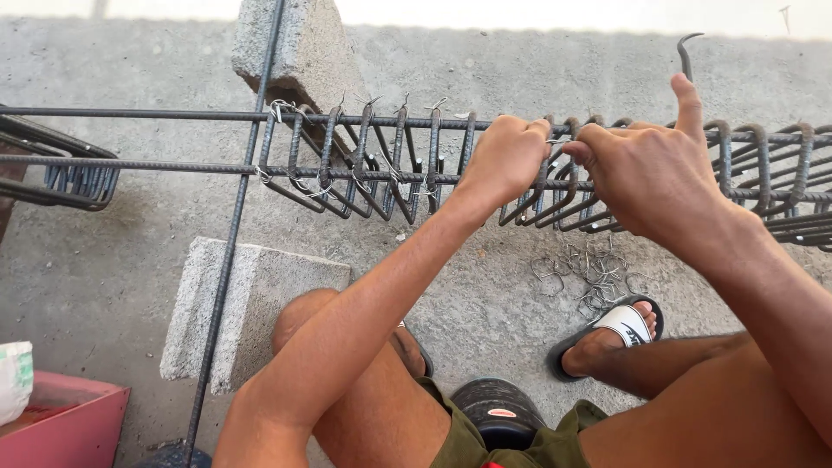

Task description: The person ties a rebar cage using wire ties and a rebar hook tool. They wrap the wire around the intersections of the rebar and twist it to secure the structure.

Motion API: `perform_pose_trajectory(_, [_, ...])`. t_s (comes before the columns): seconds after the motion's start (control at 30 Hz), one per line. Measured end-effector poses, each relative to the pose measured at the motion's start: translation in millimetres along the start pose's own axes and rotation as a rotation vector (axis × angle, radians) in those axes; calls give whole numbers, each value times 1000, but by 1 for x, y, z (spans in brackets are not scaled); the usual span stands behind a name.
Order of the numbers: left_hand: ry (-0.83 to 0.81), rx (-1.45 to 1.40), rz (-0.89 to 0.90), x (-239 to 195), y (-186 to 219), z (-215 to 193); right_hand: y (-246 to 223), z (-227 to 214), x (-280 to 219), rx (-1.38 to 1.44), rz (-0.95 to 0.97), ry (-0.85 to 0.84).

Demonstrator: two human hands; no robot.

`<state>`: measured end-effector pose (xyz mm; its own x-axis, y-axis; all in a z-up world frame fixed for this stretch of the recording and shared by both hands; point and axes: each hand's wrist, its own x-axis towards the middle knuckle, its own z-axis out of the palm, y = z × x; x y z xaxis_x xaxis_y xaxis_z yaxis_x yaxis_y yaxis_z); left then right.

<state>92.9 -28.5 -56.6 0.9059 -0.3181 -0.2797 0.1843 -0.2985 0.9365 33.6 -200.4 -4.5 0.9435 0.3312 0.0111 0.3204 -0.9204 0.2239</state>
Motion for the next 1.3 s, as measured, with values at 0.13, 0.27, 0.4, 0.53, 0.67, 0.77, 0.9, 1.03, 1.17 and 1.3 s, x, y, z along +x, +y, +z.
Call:
perform_pose_trajectory(0.13, [34, -16, -81, -10, 13, -22, 14, -12, -9, 110, -77, 160])
perform_pose_trajectory(0.27, [-40, -269, -125, -13, 5, -31, 17, -11, -15, 59, -45, 126])
perform_pose_trajectory(0.4, [-159, -162, 188, -13, 7, -40, 17, -7, -14, 197, -29, 74])
perform_pose_trajectory(0.53, [-44, 334, 673, -27, 22, -52, 18, -16, -11, 555, 63, -56])
perform_pose_trajectory(0.67, [-36, 334, 741, -25, 14, -50, 12, -20, -11, 609, 86, -157])
perform_pose_trajectory(0.77, [-10, 327, 751, -30, 21, -47, 15, -15, -8, 560, -6, -104])
perform_pose_trajectory(0.9, [0, 269, 732, -34, 27, -40, 12, -14, -7, 577, -57, -5])
perform_pose_trajectory(1.03, [73, 308, 662, -40, 29, -29, 7, -6, -2, 539, -34, 18])
perform_pose_trajectory(1.17, [147, 325, 630, -32, 20, -18, 5, -8, 3, 464, -4, 81])
perform_pose_trajectory(1.3, [281, 234, 687, -24, 12, -6, 4, -10, 10, 365, 100, 50])
